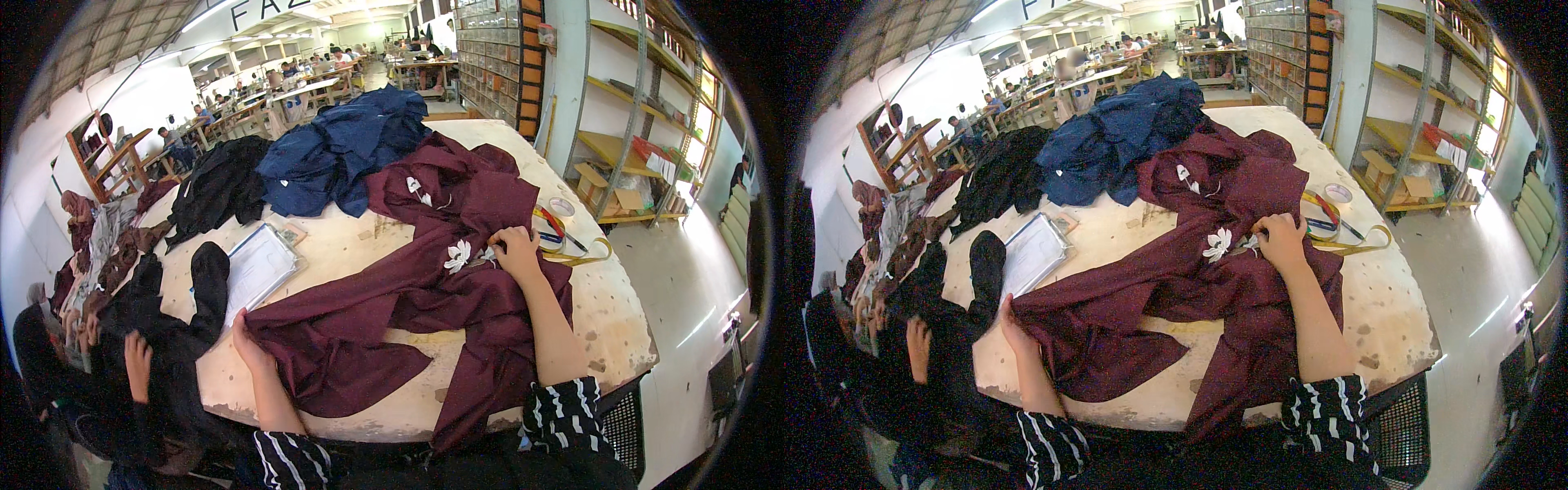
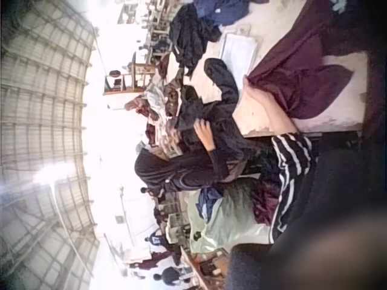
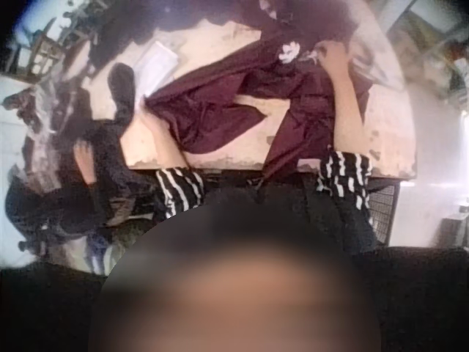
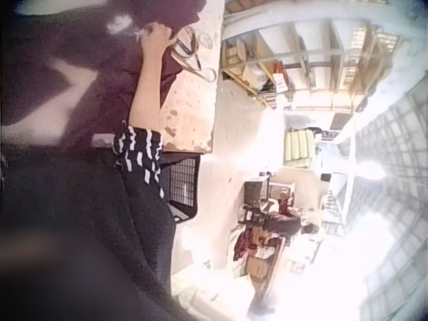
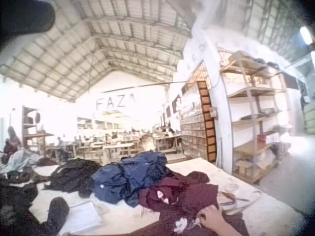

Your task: The person folds a maroon long-sleeved shirt on a worktable in a garment factory. They smooth the fabric, fold the sleeves, and align the edges before placing the folded shirt on a pile.

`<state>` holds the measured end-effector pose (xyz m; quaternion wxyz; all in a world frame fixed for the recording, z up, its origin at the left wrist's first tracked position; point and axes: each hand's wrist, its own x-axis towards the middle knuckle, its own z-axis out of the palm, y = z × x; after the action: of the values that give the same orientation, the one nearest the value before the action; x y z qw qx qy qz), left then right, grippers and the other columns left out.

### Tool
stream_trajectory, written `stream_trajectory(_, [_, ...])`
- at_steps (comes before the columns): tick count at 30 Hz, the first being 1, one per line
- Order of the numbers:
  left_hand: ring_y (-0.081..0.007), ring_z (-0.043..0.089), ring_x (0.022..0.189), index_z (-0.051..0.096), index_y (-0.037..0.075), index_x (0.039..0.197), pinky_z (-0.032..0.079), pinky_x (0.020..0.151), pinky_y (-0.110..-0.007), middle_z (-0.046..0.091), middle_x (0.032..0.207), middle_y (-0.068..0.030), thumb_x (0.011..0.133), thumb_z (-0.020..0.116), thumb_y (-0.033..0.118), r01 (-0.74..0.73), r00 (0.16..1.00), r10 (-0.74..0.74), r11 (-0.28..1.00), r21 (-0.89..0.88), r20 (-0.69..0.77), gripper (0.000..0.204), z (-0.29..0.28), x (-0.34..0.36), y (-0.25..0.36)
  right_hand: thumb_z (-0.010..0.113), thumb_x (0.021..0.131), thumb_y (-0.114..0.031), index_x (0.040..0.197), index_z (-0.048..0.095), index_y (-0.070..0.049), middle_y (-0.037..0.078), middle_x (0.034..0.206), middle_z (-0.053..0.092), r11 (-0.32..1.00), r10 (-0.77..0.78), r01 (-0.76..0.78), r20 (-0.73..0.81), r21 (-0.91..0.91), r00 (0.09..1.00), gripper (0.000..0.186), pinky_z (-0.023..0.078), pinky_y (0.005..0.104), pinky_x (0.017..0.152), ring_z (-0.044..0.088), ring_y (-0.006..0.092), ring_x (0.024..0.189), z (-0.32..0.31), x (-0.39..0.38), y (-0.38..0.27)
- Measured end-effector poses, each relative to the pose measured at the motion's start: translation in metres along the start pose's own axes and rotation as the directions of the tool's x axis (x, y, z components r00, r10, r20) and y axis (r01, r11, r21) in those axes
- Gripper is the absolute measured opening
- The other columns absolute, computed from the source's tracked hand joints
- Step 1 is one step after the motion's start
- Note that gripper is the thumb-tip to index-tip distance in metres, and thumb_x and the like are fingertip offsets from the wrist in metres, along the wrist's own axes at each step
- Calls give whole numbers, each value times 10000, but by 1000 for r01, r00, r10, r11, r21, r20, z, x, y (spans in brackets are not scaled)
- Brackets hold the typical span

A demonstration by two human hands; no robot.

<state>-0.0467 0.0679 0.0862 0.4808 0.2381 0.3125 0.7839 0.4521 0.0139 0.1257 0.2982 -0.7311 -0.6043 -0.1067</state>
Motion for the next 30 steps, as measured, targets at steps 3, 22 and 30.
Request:
stream_trajectory(3, [-134,553,868,613,18,964,423,831,-257,603,892,-40,846,546,89,-122,989,101,972,200,112,152,22,-16,-1,642,714,-132,840,637,-164,1,872,594,992,-102,80,-231,-100,968,130,263,533,980,505,216,999,-6,-3,-1])
stream_trajectory(22, [-60,530,630,620,2,925,425,580,-207,604,736,-12,715,680,22,-179,628,-500,654,735,597,219,116,-130,34,521,905,-141,853,599,-1,27,817,622,473,-381,-29,234,880,894,168,440,247,734,549,90,777,-56,-14,-150])
stream_trajectory(30, [-284,615,661,650,30,777,485,646,-350,632,733,-143,647,622,146,-564,808,-184,26,825,559,176,119,-115,39,532,893,-126,919,600,-10,58,853,617,503,163,169,-285,848,945,137,433,252,780,566,124,818,-62,10,-96])
